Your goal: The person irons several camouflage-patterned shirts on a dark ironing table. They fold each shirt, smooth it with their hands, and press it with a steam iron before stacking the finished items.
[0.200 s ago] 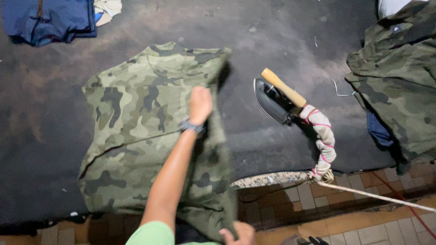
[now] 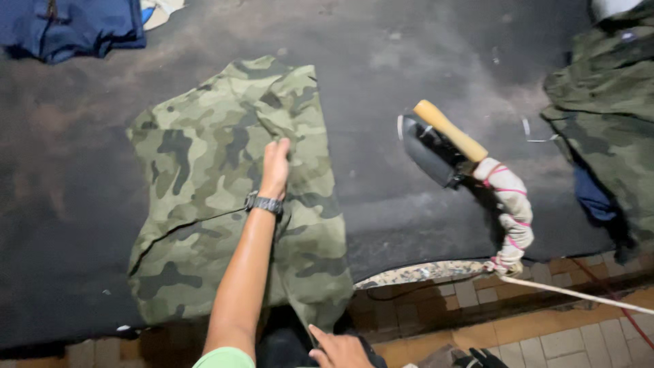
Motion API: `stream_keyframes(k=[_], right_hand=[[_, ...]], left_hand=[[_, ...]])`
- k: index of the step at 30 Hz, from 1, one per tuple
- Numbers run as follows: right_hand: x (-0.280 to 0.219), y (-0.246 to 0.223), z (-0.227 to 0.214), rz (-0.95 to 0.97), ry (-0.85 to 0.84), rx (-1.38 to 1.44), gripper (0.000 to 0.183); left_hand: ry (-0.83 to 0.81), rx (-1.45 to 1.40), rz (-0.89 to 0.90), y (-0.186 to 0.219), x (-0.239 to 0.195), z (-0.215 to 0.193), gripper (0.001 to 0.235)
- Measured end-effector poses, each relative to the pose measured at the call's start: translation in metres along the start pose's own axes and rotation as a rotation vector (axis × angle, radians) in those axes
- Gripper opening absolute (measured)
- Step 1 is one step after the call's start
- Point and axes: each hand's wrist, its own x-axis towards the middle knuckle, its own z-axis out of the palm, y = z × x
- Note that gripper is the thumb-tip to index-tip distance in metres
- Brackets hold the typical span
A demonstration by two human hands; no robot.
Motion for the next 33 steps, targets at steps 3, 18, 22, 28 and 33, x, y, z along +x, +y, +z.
stream_keyframes(k=[3, 18, 22, 28, 33], right_hand=[[0.002, -0.004, 0.001, 0.024, 0.25, -0.012, 0.035], [-0.007, 0.086, 0.029, 0.473, 0.888, 0.486, 0.013], [0.015, 0.075, 0.023, 0.443, 0.82, 0.548, 0.011], [0.022, 0.065, -0.009, 0.433, 0.652, 0.126, 0.028], [0.01, 0.048, -0.042, 0.34, 0.247, -0.12, 0.026]], left_hand=[[-0.025, 0.098, 0.028, 0.007, -0.005, 0.005, 0.062], [-0.065, 0.548, 0.349, 0.072, -0.117, -0.023, 0.094], [-0.066, 0.665, 0.317, 0.078, -0.185, -0.05, 0.088], [0.144, 0.482, 0.073, 0.054, -0.231, -0.087, 0.06], [0.668, 0.913, 0.491, 0.002, -0.296, -0.175, 0.052]])
